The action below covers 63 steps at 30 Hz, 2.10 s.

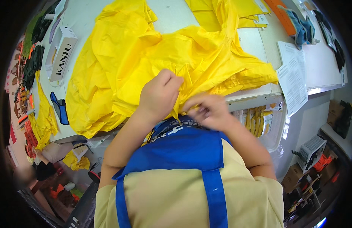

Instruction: The person uses a pair of scissors to trim loose threads and excess fabric from a yellow garment laid out on a table. They repeatedly adjust the garment's position to access different areas for trimming.

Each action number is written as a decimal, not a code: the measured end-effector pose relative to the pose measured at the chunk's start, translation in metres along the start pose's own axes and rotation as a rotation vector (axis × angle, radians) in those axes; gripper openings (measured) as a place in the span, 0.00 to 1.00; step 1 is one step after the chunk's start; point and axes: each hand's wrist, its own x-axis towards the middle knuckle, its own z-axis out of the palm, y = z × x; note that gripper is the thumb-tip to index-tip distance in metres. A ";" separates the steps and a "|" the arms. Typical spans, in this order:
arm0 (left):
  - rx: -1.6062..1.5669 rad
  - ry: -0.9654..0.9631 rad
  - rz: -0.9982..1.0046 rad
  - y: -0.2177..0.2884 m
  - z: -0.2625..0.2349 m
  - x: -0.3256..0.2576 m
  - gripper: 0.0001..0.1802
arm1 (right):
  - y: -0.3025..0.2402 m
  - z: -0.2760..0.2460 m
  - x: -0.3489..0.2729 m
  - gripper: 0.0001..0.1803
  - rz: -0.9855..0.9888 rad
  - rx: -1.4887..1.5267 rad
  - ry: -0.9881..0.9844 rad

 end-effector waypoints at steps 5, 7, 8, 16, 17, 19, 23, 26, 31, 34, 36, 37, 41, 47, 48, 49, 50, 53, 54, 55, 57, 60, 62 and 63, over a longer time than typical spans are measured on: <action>-0.005 0.128 0.200 0.010 0.002 -0.019 0.09 | -0.005 -0.046 0.049 0.13 -0.164 -0.295 0.276; -0.032 0.155 0.212 0.013 0.003 -0.019 0.09 | -0.002 -0.049 0.072 0.14 -0.281 -0.407 0.107; -0.043 0.174 0.209 0.014 0.004 -0.019 0.09 | -0.003 -0.050 0.078 0.14 -0.271 -0.453 0.017; -0.073 0.153 0.236 0.010 0.005 -0.023 0.06 | -0.006 -0.049 0.099 0.10 -0.238 -0.568 -0.260; -0.070 0.153 0.229 0.009 0.005 -0.023 0.06 | -0.004 -0.048 0.099 0.09 -0.251 -0.512 -0.228; -0.077 0.168 0.222 0.008 0.004 -0.022 0.06 | 0.001 -0.046 0.097 0.07 -0.278 -0.400 -0.164; -0.083 0.157 0.220 0.004 0.004 -0.022 0.06 | 0.008 -0.054 0.087 0.02 0.029 0.060 -0.060; -0.095 0.153 0.220 0.002 0.003 -0.022 0.06 | 0.016 -0.068 0.076 0.04 0.199 0.456 0.060; -0.181 0.163 0.131 -0.002 0.000 -0.026 0.07 | 0.031 -0.100 0.051 0.09 0.265 -0.016 0.502; -0.201 0.307 0.024 -0.011 -0.007 -0.018 0.06 | 0.033 -0.097 0.042 0.16 0.130 -0.222 0.316; -0.372 0.368 -0.226 -0.023 -0.020 -0.002 0.06 | 0.019 -0.084 0.037 0.22 0.076 -0.352 0.187; -0.543 0.355 -0.429 -0.032 -0.031 0.015 0.06 | 0.007 -0.066 0.041 0.22 0.017 -0.441 0.171; -1.301 0.391 -0.396 -0.119 -0.069 0.106 0.34 | 0.030 -0.071 0.063 0.10 0.166 -0.615 0.310; -0.450 0.550 -0.223 -0.117 -0.127 0.024 0.28 | 0.103 -0.180 0.113 0.10 0.271 -0.128 0.875; -0.282 0.751 -0.229 -0.113 -0.118 -0.015 0.13 | 0.097 -0.175 0.106 0.11 0.027 -0.347 0.986; -0.132 0.674 -0.399 -0.109 -0.113 -0.066 0.22 | 0.082 -0.164 0.091 0.10 -0.028 -0.232 0.977; -0.034 0.760 -0.573 -0.105 -0.100 -0.117 0.19 | 0.057 -0.135 0.078 0.07 -0.054 -0.203 0.969; -0.345 1.123 -1.092 -0.093 -0.034 -0.263 0.15 | 0.082 -0.076 0.000 0.02 -0.166 -0.190 0.380; -0.556 1.182 -1.253 -0.087 -0.012 -0.295 0.15 | 0.079 -0.048 -0.014 0.08 -0.068 -0.533 0.101; -0.766 1.228 -1.405 -0.082 0.002 -0.313 0.15 | 0.056 -0.009 -0.010 0.15 0.074 -0.578 -0.035; -1.257 1.444 -1.538 -0.076 0.014 -0.309 0.16 | 0.076 0.030 -0.016 0.28 0.018 -0.778 0.000; -1.514 1.483 -1.361 -0.112 0.010 -0.304 0.13 | 0.087 0.060 -0.007 0.34 0.482 -0.785 -0.002; -1.496 1.471 -1.228 -0.144 -0.002 -0.314 0.08 | 0.091 0.046 -0.006 0.26 0.447 -0.768 -0.107; -1.394 1.604 -1.188 -0.148 -0.018 -0.310 0.08 | 0.089 0.023 -0.006 0.24 0.416 -0.700 -0.126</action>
